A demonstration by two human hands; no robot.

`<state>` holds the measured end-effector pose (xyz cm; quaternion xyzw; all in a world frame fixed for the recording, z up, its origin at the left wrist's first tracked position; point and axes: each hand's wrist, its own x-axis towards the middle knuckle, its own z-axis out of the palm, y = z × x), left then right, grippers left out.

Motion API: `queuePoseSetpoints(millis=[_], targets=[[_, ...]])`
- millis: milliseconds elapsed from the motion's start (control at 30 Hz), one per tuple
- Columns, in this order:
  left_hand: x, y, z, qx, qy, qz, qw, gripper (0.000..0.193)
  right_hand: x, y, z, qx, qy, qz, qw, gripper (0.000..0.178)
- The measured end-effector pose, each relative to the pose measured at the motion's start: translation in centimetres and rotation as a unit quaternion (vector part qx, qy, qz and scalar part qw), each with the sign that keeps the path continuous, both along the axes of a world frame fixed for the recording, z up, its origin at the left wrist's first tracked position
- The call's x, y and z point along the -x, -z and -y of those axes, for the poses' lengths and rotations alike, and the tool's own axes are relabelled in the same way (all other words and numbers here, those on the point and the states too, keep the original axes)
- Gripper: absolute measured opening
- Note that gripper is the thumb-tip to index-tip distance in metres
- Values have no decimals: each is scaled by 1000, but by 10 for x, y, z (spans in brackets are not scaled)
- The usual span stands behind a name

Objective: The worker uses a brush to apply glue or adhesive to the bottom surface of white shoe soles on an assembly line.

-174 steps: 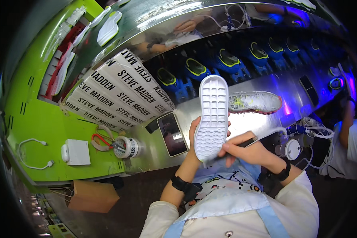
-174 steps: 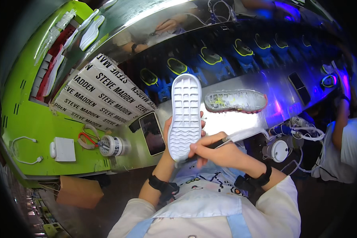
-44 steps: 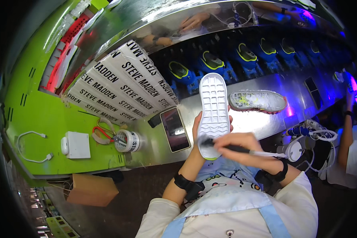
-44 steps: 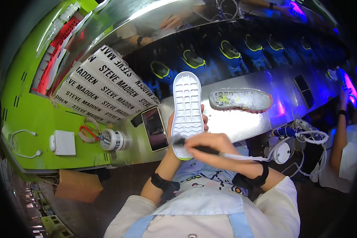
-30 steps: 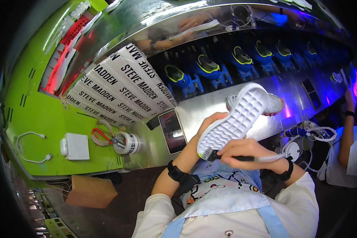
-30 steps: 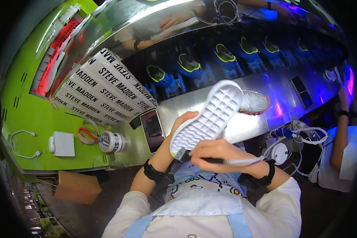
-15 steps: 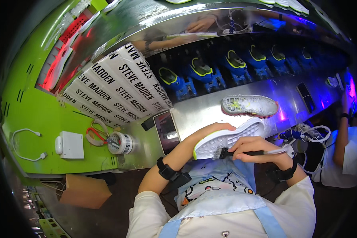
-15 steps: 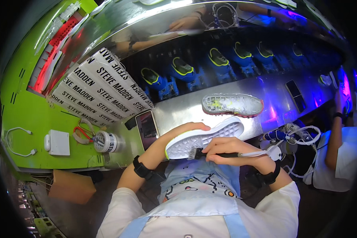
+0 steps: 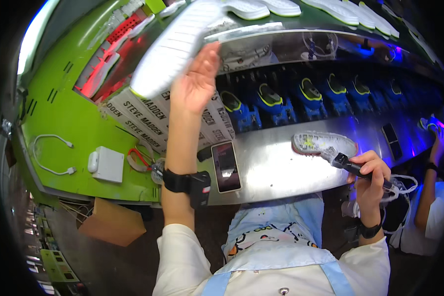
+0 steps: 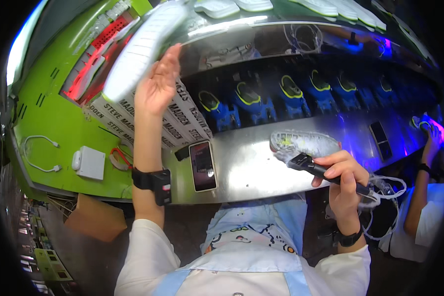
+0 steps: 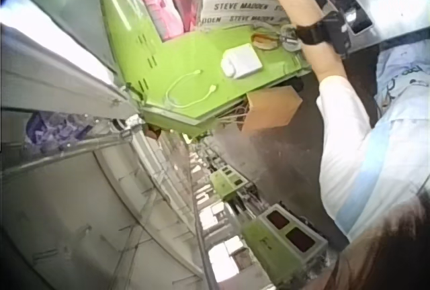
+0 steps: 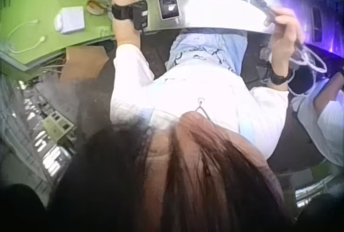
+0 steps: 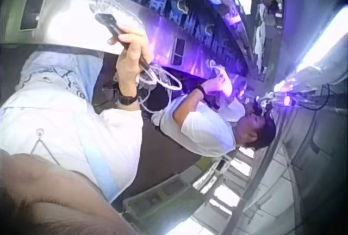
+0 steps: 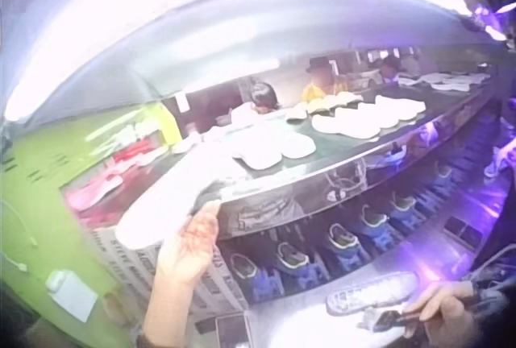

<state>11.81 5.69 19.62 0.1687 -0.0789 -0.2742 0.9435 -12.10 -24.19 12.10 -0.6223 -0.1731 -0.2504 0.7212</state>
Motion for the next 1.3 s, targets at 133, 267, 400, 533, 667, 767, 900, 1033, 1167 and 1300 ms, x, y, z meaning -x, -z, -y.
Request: queuePoseSetpoints(millis=[133, 267, 400, 533, 667, 767, 900, 1033, 1167, 1300], targets=[[-52, -42, 26, -297, -256, 216, 895, 32, 0, 16, 3, -82, 42, -77, 993, 22], [-153, -61, 13, -809, -382, 325, 305, 45, 2, 22, -19, -82, 33, -82, 993, 14], [-165, -51, 89, -851, -253, 354, 293, 73, 10, 26, -15, -171, 58, -139, 974, 23], [-188, -48, 76, -814, -315, 331, 358, 42, 16, 24, -18, -174, 33, -184, 967, 20], [-175, -30, 43, -450, -270, 284, 802, 26, 14, 36, -2, -150, -1, -212, 966, 23], [-39, -33, 34, -405, -249, 312, 823, 40, 11, 40, 8, -136, 8, -228, 964, 25], [48, 83, -8, -333, -125, 201, 913, 57, 18, 23, -4, -149, -54, -221, 962, 21], [109, 237, 1, -228, 36, -51, 972, 75, 0, 49, -41, 22, -284, -329, 900, 21], [174, 244, 63, 36, 184, -133, 973, 73, -32, 68, -38, 133, 113, -96, 980, 18], [172, 302, 51, 3, 164, -105, 981, 67, 5, 73, -69, 266, -48, -6, 963, 21]])
